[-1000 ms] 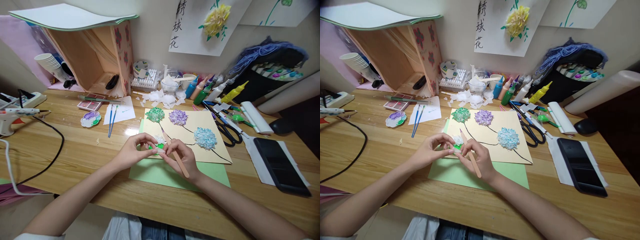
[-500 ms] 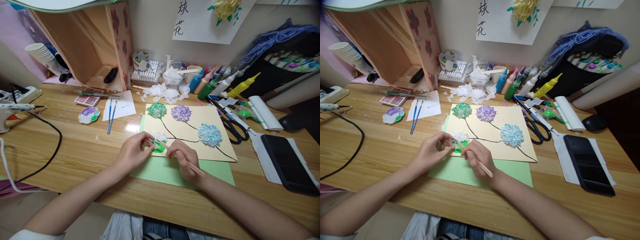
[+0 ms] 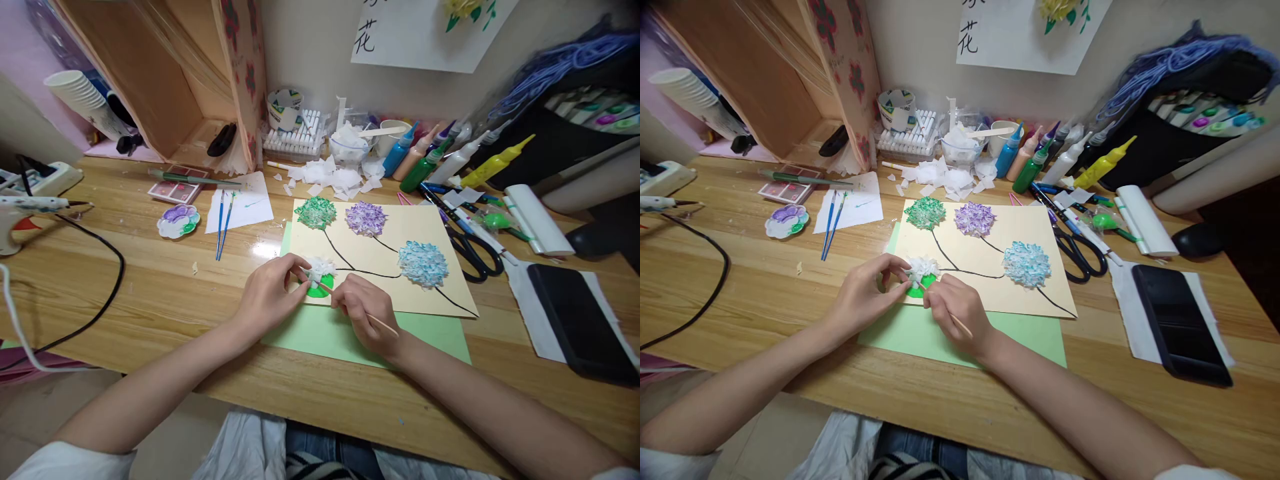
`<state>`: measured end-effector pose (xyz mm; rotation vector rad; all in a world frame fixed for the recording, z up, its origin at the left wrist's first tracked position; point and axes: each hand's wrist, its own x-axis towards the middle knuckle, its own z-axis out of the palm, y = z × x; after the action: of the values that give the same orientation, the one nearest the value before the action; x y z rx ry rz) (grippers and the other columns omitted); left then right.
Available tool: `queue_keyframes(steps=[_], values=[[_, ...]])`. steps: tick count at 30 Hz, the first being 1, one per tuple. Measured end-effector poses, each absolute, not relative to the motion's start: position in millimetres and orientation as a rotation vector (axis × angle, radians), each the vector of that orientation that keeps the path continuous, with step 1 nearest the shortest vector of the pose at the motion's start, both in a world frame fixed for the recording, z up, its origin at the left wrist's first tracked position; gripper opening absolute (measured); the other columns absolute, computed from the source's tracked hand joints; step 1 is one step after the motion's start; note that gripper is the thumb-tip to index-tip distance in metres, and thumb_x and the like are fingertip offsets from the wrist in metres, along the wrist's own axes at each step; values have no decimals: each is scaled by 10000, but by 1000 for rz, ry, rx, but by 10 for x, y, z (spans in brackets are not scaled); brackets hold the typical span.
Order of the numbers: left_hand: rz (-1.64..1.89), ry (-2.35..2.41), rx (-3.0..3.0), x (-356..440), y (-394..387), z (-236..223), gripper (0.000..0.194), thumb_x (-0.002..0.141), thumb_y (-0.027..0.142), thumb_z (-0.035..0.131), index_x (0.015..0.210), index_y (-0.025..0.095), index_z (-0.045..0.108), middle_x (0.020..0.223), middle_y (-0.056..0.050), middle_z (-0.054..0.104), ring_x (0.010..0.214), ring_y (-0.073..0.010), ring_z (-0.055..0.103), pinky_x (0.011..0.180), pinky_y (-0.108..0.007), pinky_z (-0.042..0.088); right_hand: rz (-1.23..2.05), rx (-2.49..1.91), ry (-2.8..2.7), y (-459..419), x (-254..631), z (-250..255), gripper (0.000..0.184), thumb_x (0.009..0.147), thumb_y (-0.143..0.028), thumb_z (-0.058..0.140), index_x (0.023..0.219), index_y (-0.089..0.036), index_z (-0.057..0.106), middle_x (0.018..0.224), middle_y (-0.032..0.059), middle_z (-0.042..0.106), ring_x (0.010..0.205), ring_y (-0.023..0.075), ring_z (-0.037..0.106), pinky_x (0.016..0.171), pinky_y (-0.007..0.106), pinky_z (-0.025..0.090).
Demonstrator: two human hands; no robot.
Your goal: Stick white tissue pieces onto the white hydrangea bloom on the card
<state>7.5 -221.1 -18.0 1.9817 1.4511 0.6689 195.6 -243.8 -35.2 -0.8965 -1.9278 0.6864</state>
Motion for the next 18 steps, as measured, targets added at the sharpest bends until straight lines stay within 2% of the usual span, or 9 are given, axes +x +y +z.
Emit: queue_keyframes(steps=[5, 8, 14, 18], values=[[767, 1466, 2029, 41, -2177, -154, 158, 792, 228, 624, 948, 215, 602, 812, 18, 643, 653, -120, 520, 633, -251, 406, 726, -922, -1913, -2426, 1949, -362, 342, 982, -234, 284, 746, -208, 529, 622, 11, 526, 628, 154, 486, 608, 286, 386], [898, 1529, 2006, -12, -2085, -170, 107, 853, 222, 542, 930, 194, 610, 853, -12, 622, 706, -128, 547, 653, -252, 434, 735, -951, -1899, -2414, 1941, -359, 350, 986, -244, 283, 739, -207, 528, 616, 7, 515, 625, 152, 485, 612, 283, 387], [874, 1362, 2101, -102, -1853, -325, 293, 884, 97, 411, 1065, 205, 615, 1097, -40, 658, 1031, -164, 592, 888, -300, 460, 764, -1022, -1880, -2392, 1932, -366, 375, 991, -270, 280, 712, -203, 522, 608, 0, 506, 622, 142, 485, 624, 276, 387], [844, 1315, 2112, -118, -1786, -388, 302, 860, 92, 465, 1098, 204, 615, 1137, -34, 669, 1040, -168, 608, 913, -310, 470, 790, -1054, -1866, -2374, 1931, -372, 379, 992, -289, 283, 715, -201, 526, 603, -2, 514, 616, 137, 506, 633, 267, 398]])
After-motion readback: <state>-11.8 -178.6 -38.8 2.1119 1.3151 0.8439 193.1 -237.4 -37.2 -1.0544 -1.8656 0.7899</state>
